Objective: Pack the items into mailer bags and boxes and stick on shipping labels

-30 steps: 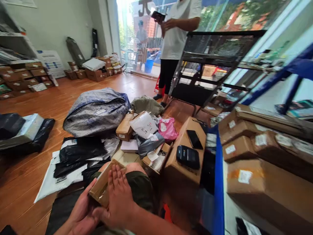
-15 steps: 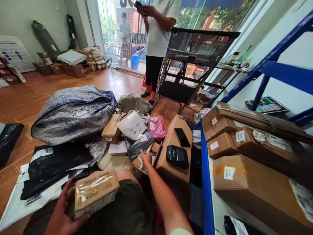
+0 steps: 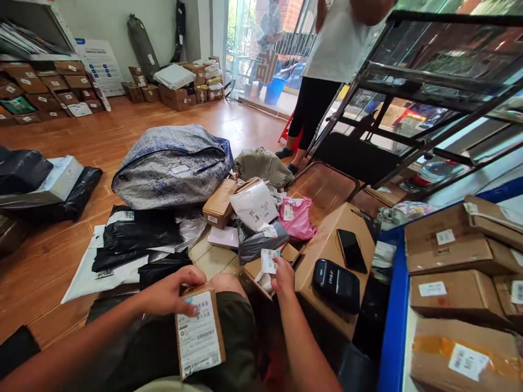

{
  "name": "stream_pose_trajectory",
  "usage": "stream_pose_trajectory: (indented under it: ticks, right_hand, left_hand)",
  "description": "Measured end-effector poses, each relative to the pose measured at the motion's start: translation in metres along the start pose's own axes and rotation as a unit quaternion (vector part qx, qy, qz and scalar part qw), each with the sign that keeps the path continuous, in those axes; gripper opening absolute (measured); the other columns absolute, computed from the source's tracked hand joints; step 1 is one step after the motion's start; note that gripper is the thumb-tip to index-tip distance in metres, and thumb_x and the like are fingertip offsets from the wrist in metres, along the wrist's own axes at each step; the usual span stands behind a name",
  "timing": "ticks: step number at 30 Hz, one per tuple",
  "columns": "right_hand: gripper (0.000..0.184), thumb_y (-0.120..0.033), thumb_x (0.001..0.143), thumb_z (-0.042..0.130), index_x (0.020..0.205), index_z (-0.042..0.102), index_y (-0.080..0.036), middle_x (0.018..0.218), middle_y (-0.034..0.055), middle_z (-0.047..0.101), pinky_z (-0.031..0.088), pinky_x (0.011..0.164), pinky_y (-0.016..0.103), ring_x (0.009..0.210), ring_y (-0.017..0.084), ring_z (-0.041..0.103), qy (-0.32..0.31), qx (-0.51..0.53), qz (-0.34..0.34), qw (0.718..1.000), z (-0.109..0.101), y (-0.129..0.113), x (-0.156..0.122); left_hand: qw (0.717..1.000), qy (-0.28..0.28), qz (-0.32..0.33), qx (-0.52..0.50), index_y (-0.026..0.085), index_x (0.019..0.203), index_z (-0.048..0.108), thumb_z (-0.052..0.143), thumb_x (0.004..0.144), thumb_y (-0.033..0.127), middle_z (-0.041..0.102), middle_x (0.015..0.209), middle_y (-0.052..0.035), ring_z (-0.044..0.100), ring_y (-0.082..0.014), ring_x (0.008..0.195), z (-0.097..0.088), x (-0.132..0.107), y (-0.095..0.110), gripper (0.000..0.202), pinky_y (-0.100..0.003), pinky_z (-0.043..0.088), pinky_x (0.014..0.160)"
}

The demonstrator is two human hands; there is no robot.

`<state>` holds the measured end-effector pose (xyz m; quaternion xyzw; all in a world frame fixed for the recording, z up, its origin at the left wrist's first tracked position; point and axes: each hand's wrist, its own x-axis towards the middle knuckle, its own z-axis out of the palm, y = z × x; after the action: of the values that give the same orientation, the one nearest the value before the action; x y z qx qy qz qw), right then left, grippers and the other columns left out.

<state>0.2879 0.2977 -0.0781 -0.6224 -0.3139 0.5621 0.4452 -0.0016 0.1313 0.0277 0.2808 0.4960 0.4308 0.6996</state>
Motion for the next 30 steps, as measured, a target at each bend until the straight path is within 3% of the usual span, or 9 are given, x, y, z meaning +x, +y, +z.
stream_pose_trajectory:
  ticks: [2,4,7,10,14,18,22,30]
  right_hand:
    - [0.013,-0.021,0.075,0.065,0.085,0.065,-0.014,0.086,0.0065,0.072,0.056,0.067,0.035,0.074,0.023,0.07,-0.079,0.032,0.029,0.996,-0.008,-0.018,-0.028]
    - [0.02,-0.02,0.07,0.069,0.089,0.067,-0.016,0.087,0.0066,0.074,0.056,0.07,0.035,0.077,0.023,0.071,-0.187,0.072,0.06,0.978,-0.012,-0.037,-0.06]
    - [0.025,-0.022,0.068,0.076,0.091,0.067,-0.019,0.083,0.0022,0.074,0.054,0.07,0.029,0.073,0.017,0.07,-0.369,0.147,0.124,0.909,-0.003,-0.061,-0.104]
    - [0.023,-0.021,0.066,0.081,0.083,0.066,-0.019,0.072,-0.0022,0.071,0.051,0.063,0.022,0.064,0.012,0.067,-0.456,0.162,0.142,0.864,0.018,-0.078,-0.131]
    - [0.022,-0.022,0.07,0.079,0.087,0.066,-0.02,0.074,-0.0026,0.071,0.052,0.064,0.023,0.066,0.012,0.067,-0.454,0.142,0.113,0.873,0.042,-0.09,-0.141]
    - [0.023,-0.023,0.069,0.08,0.087,0.067,-0.019,0.073,-0.0023,0.071,0.052,0.061,0.022,0.065,0.012,0.067,-0.441,0.123,0.091,0.884,0.05,-0.093,-0.138]
    - [0.024,-0.023,0.068,0.081,0.088,0.067,-0.02,0.074,-0.0019,0.071,0.053,0.063,0.026,0.067,0.015,0.068,-0.435,0.123,0.07,0.889,0.049,-0.092,-0.14]
    - [0.026,-0.025,0.068,0.081,0.089,0.067,-0.019,0.074,-0.0015,0.071,0.052,0.068,0.028,0.069,0.015,0.067,-0.436,0.108,0.065,0.891,0.045,-0.092,-0.142]
  left_hand:
    - [1.0,0.006,0.01,-0.01,0.017,0.081,0.074,0.076,0.041,-0.009,0.071,0.091,-0.0058,0.056,-0.0329,0.115,0.003,0.007,0.004,0.047,-0.033,0.043,0.097]
    - [0.998,0.029,0.051,0.004,0.017,0.081,0.075,0.076,0.042,-0.008,0.072,0.094,-0.0066,0.055,-0.0317,0.117,0.009,0.009,0.009,0.047,-0.031,0.041,0.099]
    - [0.993,0.047,0.105,0.031,0.017,0.087,0.076,0.078,0.054,0.002,0.072,0.099,-0.008,0.061,-0.0279,0.107,0.026,0.003,0.015,0.036,-0.03,0.043,0.094]
    - [0.995,-0.004,0.099,0.004,0.014,0.097,0.074,0.076,0.062,0.008,0.074,0.096,-0.0095,0.067,-0.0236,0.089,0.047,-0.007,0.016,0.036,-0.031,0.049,0.081]
    - [0.991,-0.013,0.082,-0.102,0.009,0.077,0.072,0.074,0.06,0.007,0.072,0.07,-0.0086,0.065,-0.0167,0.06,0.058,-0.023,0.01,0.017,-0.025,0.05,0.058]
    - [0.98,0.021,0.076,-0.182,0.01,0.071,0.068,0.068,0.06,0.007,0.069,0.063,-0.0071,0.065,-0.0163,0.057,0.052,-0.042,0.009,0.012,-0.025,0.051,0.053]
    - [0.983,0.036,0.072,-0.168,0.011,0.067,0.066,0.07,0.061,0.009,0.069,0.063,-0.0073,0.065,-0.0157,0.055,0.05,-0.052,0.011,0.007,-0.024,0.051,0.051]
    - [0.988,0.048,0.054,-0.135,0.012,0.061,0.062,0.07,0.057,0.012,0.068,0.059,-0.0068,0.064,-0.0164,0.052,0.058,-0.052,0.011,0.009,-0.024,0.049,0.048]
